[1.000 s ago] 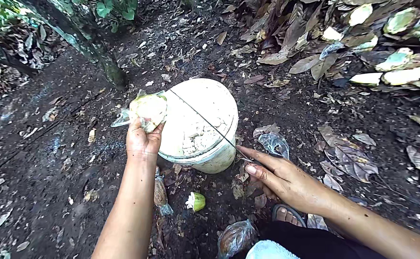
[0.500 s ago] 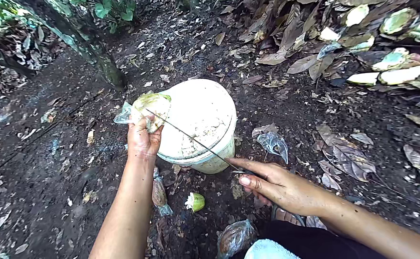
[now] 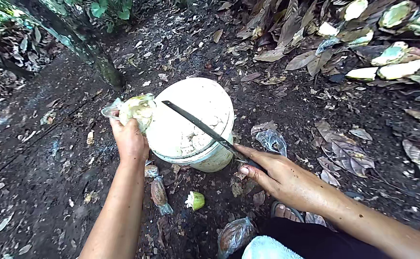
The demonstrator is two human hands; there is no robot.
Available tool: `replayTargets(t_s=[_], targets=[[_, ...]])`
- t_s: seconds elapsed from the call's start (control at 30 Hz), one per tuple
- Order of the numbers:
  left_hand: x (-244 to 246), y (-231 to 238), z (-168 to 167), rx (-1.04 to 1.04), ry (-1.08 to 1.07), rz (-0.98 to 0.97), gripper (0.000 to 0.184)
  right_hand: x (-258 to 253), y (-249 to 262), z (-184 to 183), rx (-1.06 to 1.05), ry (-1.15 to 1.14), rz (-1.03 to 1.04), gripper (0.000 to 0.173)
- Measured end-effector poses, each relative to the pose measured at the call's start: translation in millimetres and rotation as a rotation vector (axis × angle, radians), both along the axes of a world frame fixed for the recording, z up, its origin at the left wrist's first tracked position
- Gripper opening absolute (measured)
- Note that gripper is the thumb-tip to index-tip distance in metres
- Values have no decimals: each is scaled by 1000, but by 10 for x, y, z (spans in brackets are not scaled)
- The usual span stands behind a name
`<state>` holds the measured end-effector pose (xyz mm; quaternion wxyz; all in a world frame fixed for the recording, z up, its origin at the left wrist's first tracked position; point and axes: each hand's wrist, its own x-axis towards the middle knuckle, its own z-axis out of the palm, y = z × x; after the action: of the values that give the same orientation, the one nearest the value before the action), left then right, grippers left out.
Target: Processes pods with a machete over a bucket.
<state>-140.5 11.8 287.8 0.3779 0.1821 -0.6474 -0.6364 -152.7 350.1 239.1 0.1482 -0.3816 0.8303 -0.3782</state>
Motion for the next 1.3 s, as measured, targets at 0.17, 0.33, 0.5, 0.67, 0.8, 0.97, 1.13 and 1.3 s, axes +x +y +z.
replayTargets(t_s=[0.17, 0.33, 0.5, 0.67, 0.8, 0.97, 1.13, 1.3], targets=[[-1, 269, -51, 5, 39, -35, 53, 27, -179, 23, -70, -79, 144, 60], [-19, 409, 7, 365, 115, 54, 36, 56, -236, -34, 62, 183, -2, 62], [5, 327, -14, 92, 104, 64, 51, 61, -176, -44, 47, 236, -43, 63], [26, 90, 95, 160, -13, 92, 47, 8, -60, -6, -41, 1, -73, 63], [310, -452, 168, 88, -308, 32, 41, -69, 62, 0, -242, -345, -93, 63], [700, -1310, 668, -843, -1130, -168, 41, -96, 134, 33, -493, -434, -121, 63], [-121, -1491, 1035, -1528, -1272, -430, 33, -18, 82, 128, -743, -278, -134, 67], [-1287, 146, 1564, -810, -318, -486, 100, 39, 99, 204, -988, -53, -125, 68]])
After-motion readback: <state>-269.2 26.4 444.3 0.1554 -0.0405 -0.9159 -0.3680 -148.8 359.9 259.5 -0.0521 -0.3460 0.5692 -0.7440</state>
